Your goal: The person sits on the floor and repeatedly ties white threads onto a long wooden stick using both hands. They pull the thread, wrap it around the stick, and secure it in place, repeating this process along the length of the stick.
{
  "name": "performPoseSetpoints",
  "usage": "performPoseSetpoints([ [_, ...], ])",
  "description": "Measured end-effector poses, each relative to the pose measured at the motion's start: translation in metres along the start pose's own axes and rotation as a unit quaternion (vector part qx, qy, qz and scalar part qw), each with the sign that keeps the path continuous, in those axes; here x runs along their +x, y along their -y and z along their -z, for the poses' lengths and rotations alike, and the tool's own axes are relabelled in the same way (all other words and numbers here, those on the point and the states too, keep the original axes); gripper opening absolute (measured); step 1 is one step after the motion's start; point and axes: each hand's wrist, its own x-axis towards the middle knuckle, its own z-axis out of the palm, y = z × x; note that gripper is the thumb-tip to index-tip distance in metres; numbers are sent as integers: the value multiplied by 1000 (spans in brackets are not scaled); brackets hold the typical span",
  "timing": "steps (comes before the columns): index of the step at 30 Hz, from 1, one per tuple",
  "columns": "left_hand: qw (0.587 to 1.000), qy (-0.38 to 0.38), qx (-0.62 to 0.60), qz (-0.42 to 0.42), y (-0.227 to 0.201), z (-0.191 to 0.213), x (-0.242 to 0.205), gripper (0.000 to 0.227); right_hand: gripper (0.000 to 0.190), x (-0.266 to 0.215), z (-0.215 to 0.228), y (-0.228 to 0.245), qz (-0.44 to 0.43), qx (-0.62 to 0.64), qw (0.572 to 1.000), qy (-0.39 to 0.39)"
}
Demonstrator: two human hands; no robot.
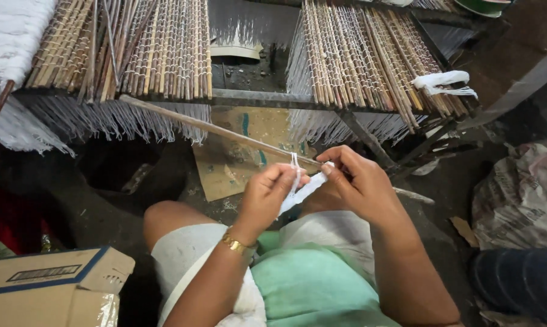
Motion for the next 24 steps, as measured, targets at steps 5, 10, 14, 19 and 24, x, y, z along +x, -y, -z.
performPoseSetpoints([
  [5, 983, -6, 170, -74, 39, -6, 6, 12, 18, 4, -7, 19, 22, 20, 999, 17],
  [10, 983, -50, 114, -135, 29, 5, 7, 14, 14, 4, -5, 11, 10, -2, 1000, -1],
  [14, 991, -76, -36, -100, 21, 4, 4, 16, 12, 2, -5, 5, -5, 0, 1000, -7],
  [19, 993, -27, 115, -32, 27, -1, 1, 24, 15, 2, -9, 13, -11, 29, 1000, -3],
  [24, 986, -127, 18, -109, 23, 11, 6, 24, 21, -1, -11, -2, -10, -16, 999, -32],
])
